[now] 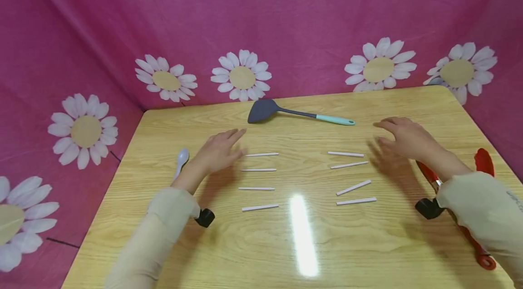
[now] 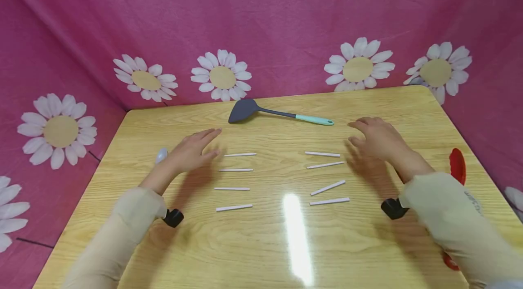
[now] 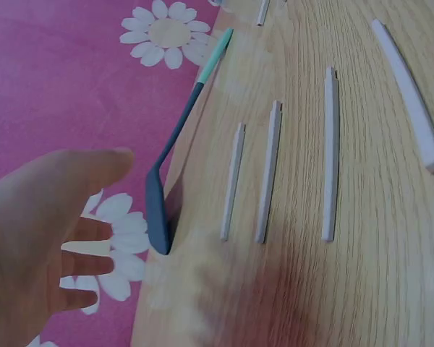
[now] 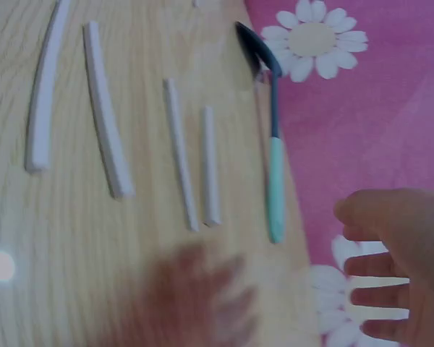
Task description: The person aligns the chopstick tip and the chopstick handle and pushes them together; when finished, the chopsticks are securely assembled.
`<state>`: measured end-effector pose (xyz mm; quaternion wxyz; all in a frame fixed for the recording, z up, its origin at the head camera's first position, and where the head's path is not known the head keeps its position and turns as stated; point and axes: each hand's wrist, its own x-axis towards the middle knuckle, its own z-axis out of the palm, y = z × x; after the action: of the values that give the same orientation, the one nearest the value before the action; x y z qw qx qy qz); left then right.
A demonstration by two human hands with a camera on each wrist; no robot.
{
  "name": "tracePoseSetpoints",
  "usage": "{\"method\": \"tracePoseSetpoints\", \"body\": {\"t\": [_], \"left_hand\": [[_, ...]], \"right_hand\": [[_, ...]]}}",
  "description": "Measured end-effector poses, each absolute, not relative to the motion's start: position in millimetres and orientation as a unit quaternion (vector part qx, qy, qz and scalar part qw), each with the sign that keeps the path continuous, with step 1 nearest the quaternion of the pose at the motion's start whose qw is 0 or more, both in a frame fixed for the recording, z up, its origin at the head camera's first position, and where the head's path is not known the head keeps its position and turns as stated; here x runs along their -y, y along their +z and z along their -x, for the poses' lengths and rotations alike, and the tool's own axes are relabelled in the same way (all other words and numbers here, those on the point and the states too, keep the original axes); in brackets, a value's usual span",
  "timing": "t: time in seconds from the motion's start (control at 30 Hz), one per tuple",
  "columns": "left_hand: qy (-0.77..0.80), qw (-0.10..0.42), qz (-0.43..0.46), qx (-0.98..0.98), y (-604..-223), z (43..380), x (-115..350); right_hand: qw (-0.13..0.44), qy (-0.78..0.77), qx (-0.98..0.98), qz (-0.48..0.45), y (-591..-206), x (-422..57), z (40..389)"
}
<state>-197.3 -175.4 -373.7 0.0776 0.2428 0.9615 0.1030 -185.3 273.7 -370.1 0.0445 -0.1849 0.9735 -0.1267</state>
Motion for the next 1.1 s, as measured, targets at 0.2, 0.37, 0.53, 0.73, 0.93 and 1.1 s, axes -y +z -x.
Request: {"method": "tracePoseSetpoints", "body": {"t": [0.2, 0.37, 0.53, 0.73, 0.93, 1.1], "left_hand": [[0.124, 0.101, -0.262, -0.952, -386, 208, 155], [0.102, 0.100, -0.306, -0.941, -398, 213, 135], [0.073, 0.094, -0.331, -0.936, -408, 217, 121], [0.075, 0.107, -0.320, -0.938, -412, 219, 114], [0.067, 0.097, -0.328, -0.937, -418, 222, 112], [0.062, 0.075, -0.335, -0.937, -421, 220, 111]], "right_hand": [[0.079, -0.155, -0.965, 0.197, -388, -250, 193], [0.083, -0.173, -0.956, 0.221, -401, -232, 198], [0.066, -0.182, -0.947, 0.254, -412, -222, 200], [0.051, -0.187, -0.942, 0.273, -422, -219, 198], [0.035, -0.184, -0.946, 0.264, -427, -218, 195], [0.020, -0.171, -0.949, 0.264, -430, -217, 196]]}}
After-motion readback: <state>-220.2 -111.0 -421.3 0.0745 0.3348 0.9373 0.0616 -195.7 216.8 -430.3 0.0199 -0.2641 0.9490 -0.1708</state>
